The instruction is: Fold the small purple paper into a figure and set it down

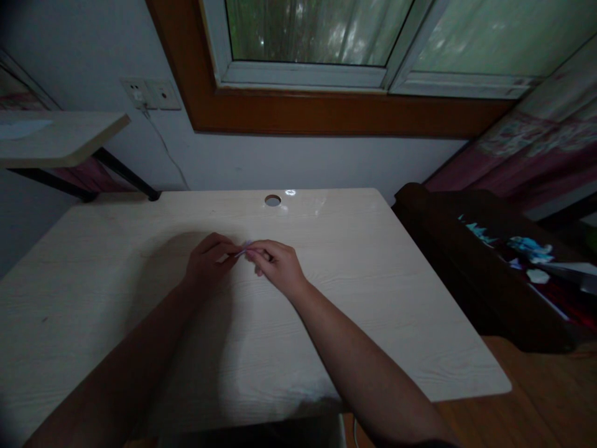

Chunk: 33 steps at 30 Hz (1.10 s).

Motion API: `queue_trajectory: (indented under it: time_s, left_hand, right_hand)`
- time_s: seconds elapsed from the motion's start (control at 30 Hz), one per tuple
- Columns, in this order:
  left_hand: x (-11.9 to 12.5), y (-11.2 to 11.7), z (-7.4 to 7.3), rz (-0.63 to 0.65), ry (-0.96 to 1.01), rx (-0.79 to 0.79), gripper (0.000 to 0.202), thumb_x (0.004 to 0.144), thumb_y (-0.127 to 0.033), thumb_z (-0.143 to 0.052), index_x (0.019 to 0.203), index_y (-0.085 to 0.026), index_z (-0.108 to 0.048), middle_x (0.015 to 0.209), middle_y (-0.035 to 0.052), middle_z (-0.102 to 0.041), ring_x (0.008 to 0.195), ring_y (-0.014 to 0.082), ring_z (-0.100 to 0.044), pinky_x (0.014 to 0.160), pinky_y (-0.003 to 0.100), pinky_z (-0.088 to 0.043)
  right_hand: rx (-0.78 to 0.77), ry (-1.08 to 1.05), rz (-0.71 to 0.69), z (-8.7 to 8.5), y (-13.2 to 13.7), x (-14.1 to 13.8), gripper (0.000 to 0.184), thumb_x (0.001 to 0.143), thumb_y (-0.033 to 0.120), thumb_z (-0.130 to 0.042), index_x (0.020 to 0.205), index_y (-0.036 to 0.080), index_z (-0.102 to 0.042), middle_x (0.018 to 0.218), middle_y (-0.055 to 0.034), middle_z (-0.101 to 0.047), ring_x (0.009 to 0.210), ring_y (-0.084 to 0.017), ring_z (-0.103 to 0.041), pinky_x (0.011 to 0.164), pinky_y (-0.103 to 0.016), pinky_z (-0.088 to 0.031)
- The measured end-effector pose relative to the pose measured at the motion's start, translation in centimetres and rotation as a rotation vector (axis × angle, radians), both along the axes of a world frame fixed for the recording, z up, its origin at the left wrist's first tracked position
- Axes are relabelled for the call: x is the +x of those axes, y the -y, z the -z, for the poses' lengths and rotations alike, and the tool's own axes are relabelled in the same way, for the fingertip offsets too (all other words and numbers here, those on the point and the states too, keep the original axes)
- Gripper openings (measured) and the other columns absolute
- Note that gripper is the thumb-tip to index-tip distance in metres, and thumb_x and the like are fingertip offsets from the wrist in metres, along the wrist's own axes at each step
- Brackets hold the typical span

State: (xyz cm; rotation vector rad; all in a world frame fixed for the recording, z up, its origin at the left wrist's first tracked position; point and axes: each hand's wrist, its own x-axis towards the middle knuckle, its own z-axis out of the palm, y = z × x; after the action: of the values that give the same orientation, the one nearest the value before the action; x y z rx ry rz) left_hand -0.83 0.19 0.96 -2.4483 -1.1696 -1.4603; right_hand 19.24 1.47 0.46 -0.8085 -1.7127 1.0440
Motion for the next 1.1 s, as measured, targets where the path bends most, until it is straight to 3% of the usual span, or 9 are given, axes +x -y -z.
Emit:
queue_trajectory:
  time_s: [0.27, 0.47, 0.67, 0.8, 0.93, 1.1]
  left_hand:
    - [0.1, 0.2, -0.3, 0.015, -0.103, 0.071, 0.004, 0.088, -0.015, -0.065, 0.089, -0.019, -0.066, 0.081, 0.0038, -0.065, 0.074, 0.0142, -0.059, 0.07, 0.026, -0.05]
    - [0.0, 0.2, 0.0, 0.007, -0.112, 0.025, 0.007, 0.09, -0.016, -0.063, 0.096, -0.02, -0.066, 0.087, 0.0053, -0.066, 0.081, 0.0153, -0.06, 0.075, 0.028, -0.051]
    - [0.4, 0.1, 0.0, -0.004, 0.091, -0.074, 0.005, 0.09, -0.019, -0.064, 0.094, -0.019, -0.061, 0.087, 0.0037, -0.065, 0.078, 0.0136, -0.061, 0.074, 0.027, -0.052]
    - [0.7, 0.4, -0.1, -0.033, 0.227, -0.262, 0.013, 0.086, -0.025, -0.069, 0.091, -0.019, -0.058, 0.082, 0.0008, -0.062, 0.07, 0.012, -0.06, 0.068, 0.025, -0.051]
    - [0.9, 0.4, 0.2, 0.006, 0.272, -0.438, 0.016, 0.085, -0.027, -0.07, 0.092, -0.019, -0.058, 0.083, 0.0013, -0.063, 0.072, 0.013, -0.062, 0.07, 0.026, -0.052]
    - [0.8, 0.2, 0.1, 0.065, 0.275, -0.479, 0.008, 0.086, -0.024, -0.067, 0.089, -0.019, -0.062, 0.083, 0.0021, -0.062, 0.074, 0.0134, -0.062, 0.072, 0.026, -0.053]
  right_hand:
    - [-0.227, -0.177, -0.071, 0.0, 0.0, -0.6, 0.022, 0.086, 0.039, -0.07, 0.092, 0.018, -0.07, 0.067, -0.0014, -0.07, 0.054, -0.013, -0.066, 0.054, -0.025, -0.055]
    - [-0.292, -0.217, -0.058, 0.2, -0.2, -0.7, 0.022, 0.081, 0.038, -0.074, 0.089, 0.019, -0.069, 0.068, -0.0015, -0.071, 0.058, -0.014, -0.068, 0.059, -0.027, -0.056]
    - [-0.204, -0.167, -0.019, 0.5, -0.5, -0.6, 0.02, 0.082, 0.038, -0.072, 0.089, 0.02, -0.068, 0.069, -0.001, -0.069, 0.062, -0.014, -0.066, 0.061, -0.027, -0.053]
    - [-0.096, -0.085, -0.009, 0.6, -0.5, -0.5, 0.015, 0.085, 0.035, -0.068, 0.088, 0.021, -0.066, 0.071, -0.0003, -0.065, 0.061, -0.013, -0.062, 0.059, -0.026, -0.049]
    - [-0.046, 0.004, 0.018, 0.8, -0.3, -0.4, 0.015, 0.087, 0.035, -0.066, 0.09, 0.021, -0.06, 0.065, 0.0027, -0.06, 0.058, -0.011, -0.056, 0.059, -0.026, -0.046]
    - [-0.008, 0.061, 0.098, 1.0, -0.5, -0.3, 0.023, 0.084, 0.036, -0.07, 0.091, 0.023, -0.053, 0.066, 0.0048, -0.054, 0.059, -0.011, -0.051, 0.06, -0.025, -0.043]
